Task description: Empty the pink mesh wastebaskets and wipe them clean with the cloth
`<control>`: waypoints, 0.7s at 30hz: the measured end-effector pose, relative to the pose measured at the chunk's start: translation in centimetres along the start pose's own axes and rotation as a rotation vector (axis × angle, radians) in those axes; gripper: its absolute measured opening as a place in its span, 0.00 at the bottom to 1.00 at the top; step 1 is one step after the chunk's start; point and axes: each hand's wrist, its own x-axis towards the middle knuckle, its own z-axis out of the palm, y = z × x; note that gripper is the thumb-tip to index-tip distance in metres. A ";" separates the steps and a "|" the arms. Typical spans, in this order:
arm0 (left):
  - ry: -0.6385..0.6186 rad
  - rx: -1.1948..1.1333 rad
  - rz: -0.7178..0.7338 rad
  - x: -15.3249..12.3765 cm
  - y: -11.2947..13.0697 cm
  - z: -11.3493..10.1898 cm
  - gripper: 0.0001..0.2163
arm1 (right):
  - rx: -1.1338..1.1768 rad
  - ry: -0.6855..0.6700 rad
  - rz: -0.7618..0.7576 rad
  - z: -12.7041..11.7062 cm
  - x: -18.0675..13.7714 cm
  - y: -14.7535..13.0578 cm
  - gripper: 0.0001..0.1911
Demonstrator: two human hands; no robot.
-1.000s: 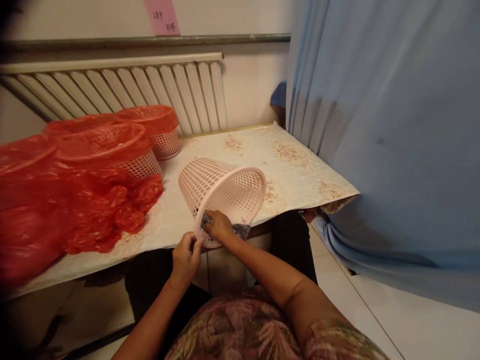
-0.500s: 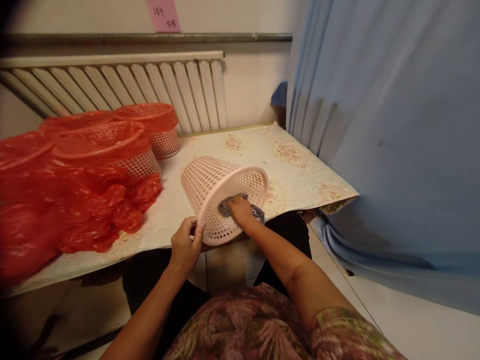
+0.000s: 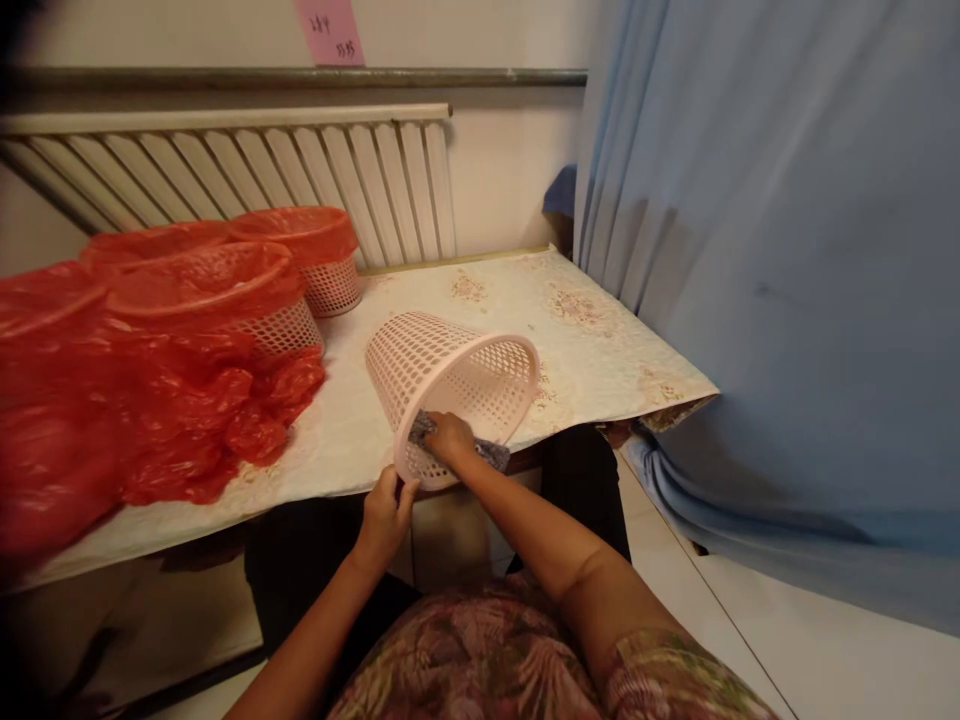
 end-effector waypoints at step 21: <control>0.197 0.111 0.086 4.6 5.0 -3.9 0.05 | -0.330 0.066 -0.175 -1.6 0.0 3.6 0.19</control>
